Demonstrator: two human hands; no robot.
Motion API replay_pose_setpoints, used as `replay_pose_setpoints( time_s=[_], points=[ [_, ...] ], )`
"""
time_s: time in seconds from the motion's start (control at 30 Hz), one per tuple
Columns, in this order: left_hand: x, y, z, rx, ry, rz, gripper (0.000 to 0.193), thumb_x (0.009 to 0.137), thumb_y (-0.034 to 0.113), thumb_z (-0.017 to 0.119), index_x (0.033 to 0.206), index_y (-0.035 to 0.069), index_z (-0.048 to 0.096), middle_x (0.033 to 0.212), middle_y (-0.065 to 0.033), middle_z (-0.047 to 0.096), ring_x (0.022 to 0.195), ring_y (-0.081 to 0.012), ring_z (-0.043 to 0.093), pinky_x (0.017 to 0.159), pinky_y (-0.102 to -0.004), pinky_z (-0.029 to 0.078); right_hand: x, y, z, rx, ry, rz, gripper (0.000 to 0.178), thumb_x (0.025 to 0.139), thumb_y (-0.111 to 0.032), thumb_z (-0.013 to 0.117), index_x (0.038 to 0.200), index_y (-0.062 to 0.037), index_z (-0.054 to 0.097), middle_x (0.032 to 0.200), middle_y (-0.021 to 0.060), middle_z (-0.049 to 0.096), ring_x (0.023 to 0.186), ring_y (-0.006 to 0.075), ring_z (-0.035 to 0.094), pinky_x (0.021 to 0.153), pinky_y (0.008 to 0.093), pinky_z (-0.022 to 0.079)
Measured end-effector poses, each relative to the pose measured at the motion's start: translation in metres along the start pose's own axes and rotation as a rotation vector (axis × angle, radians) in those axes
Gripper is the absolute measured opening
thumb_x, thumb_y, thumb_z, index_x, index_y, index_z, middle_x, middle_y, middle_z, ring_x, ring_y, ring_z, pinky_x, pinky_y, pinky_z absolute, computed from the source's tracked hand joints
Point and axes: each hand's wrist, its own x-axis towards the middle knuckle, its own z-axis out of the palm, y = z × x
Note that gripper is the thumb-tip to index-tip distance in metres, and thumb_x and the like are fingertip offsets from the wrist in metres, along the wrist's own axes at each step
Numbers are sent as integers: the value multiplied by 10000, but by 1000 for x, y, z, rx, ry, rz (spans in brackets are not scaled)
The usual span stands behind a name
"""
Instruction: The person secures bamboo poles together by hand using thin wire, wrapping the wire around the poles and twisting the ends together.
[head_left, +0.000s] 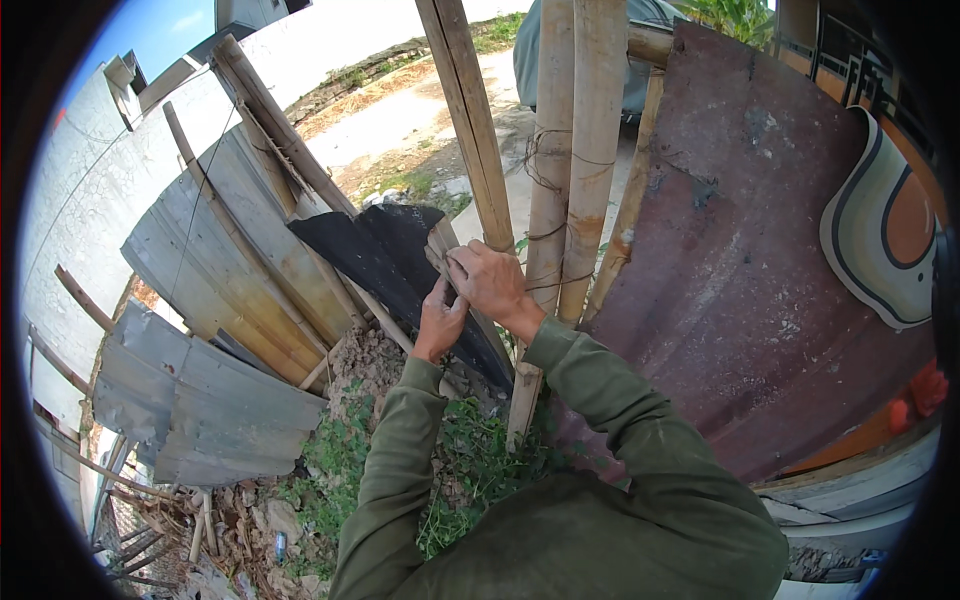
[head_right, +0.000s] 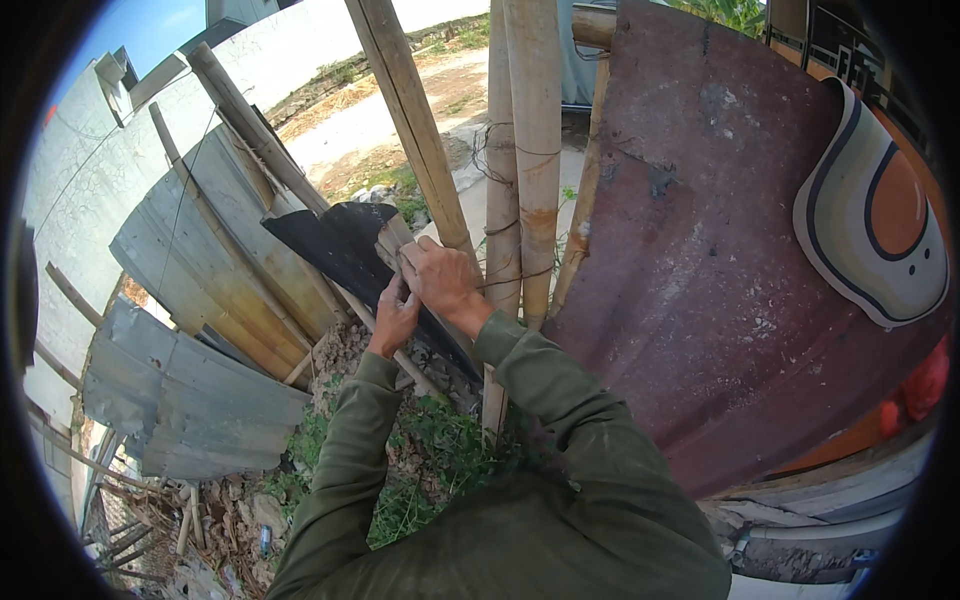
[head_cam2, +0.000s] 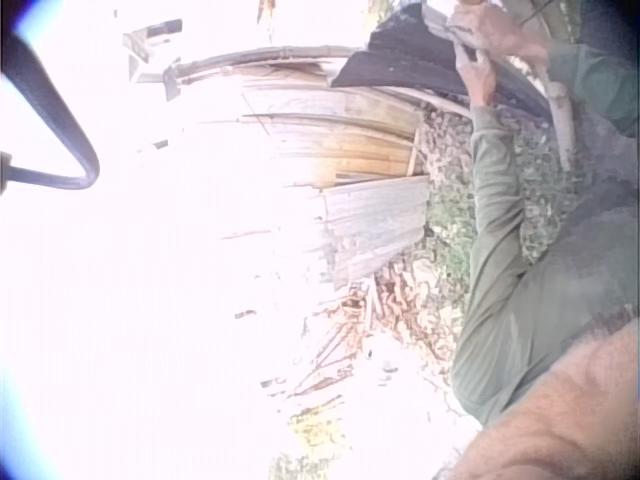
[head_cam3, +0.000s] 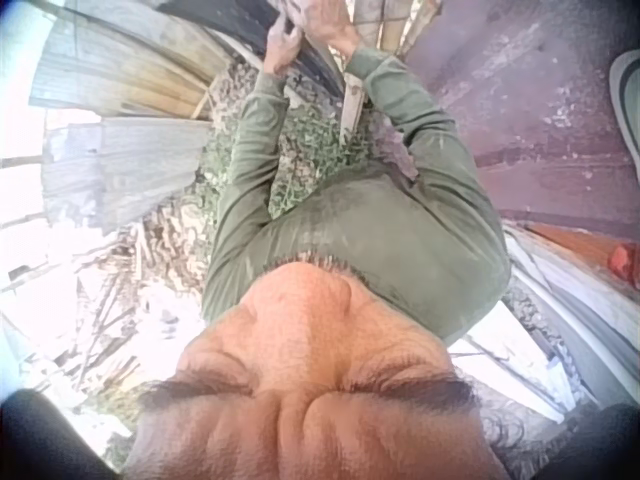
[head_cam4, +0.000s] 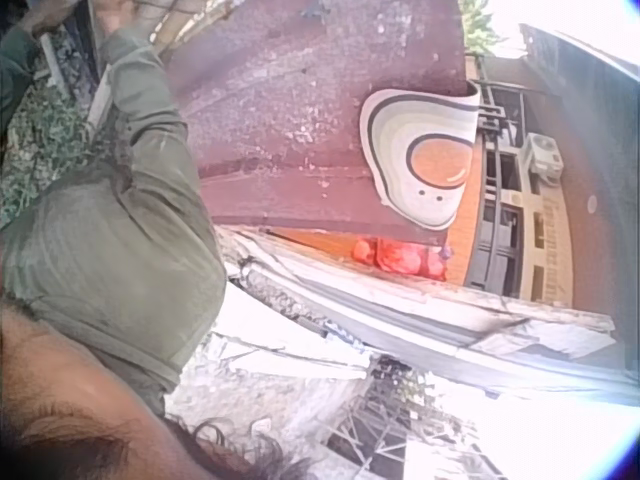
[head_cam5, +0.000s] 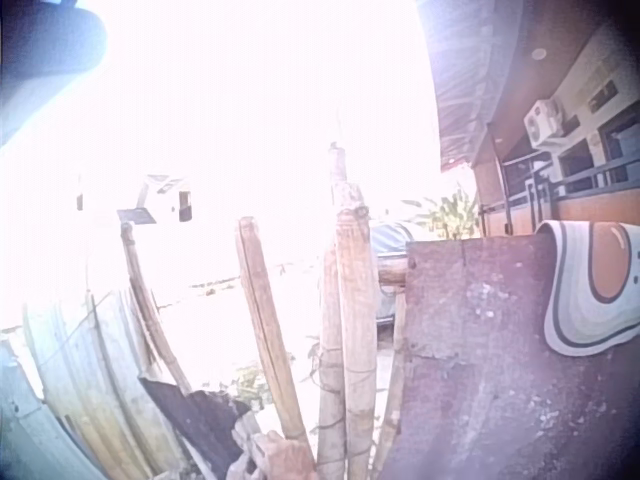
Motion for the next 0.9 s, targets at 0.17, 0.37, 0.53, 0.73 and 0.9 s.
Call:
replay_pose_setpoints(
  time_s=[0.17,0.37,0.53,0.73,0.9],
  points=[
    [1,3,-2,-10,-24,-21,359,923,122,577,1247,-29,538,1061,-103,667,958,-151,611,843,-310,490,2,3,1,-1,-29,-76,112,855,-190,655,889,-84,660,793,88,626,686,329,651,591,420,525],
    [1,-7,-13,-6,-48,-72,318,917,99,555,1210,-25,559,1022,-62,645,932,-127,556,839,-290,466,0,5,4,34,-74,-97,111,849,-179,661,891,-76,661,813,96,637,695,331,653,595,413,528],
    [5,-4,-14,-39,-115,-130,332,894,43,498,1213,-20,565,1069,-29,620,957,-115,533,840,-275,449,-2,13,12,168,35,-37,120,846,-171,660,901,-68,686,864,108,681,737,328,668,633,403,541],
    [8,-3,-14,-90,-134,-189,336,913,45,506,1239,-19,560,1074,-12,606,939,-100,517,834,-252,443,-8,10,15,266,105,64,125,840,-161,657,900,-61,703,891,116,704,774,322,679,672,398,547],
    [7,-4,-13,-108,-148,-222,330,958,91,527,1263,-33,545,1149,-38,611,1023,-112,536,894,-269,448,-9,11,23,300,209,72,116,831,-162,649,894,-71,683,842,130,681,737,353,663,634,445,534]
  ],
)
